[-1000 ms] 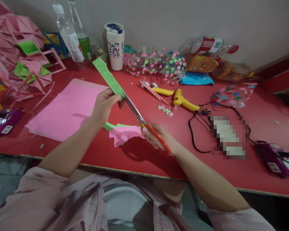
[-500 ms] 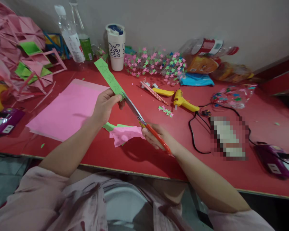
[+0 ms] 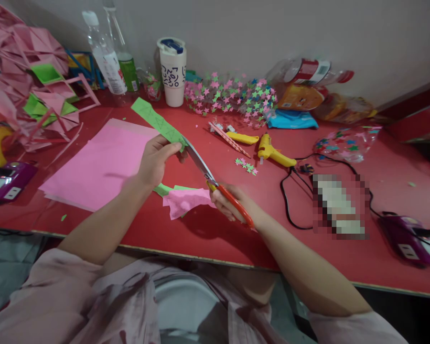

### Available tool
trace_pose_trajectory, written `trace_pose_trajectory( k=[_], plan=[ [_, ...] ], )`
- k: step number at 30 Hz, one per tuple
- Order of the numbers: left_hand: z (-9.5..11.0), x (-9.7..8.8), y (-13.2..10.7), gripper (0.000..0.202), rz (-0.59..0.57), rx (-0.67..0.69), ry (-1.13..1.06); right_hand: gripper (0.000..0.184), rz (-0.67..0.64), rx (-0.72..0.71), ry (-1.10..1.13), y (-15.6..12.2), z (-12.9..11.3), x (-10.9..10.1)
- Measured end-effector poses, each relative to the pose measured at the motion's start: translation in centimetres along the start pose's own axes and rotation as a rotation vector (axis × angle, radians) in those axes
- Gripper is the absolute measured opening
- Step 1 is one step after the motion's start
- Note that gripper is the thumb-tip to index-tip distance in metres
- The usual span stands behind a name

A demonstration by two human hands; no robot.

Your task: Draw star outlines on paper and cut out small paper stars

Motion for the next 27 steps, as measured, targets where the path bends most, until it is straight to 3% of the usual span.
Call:
trace_pose_trajectory(
  k=[5, 14, 27],
  plan=[
    [0.1, 0.6, -0.4, 0.007, 0.031, 0.032, 0.001, 0.046, -0.069, -0.035, 0.073, 0.1, 0.1, 0.8],
    [-0.7, 0.8, -1.2, 0.019, 0.086, 0.05, 0.051, 0.05, 0.007, 0.02, 0.101, -0.2, 0.1, 1.7],
    [-0.9, 1.0, -1.4, 0.019, 0.105, -0.008, 0.056, 0.047, 0.064, 0.037, 0.097, -0.4, -0.1, 1.4]
  ],
)
Point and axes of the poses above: each hand's wrist, its own y-axis towards the middle knuckle, its own x-axis out of the palm, z = x × y, the point moved 6 cm from there along y, towards the middle knuckle, and after that the axes turned 6 degrees about x, right-handed, at the moved point
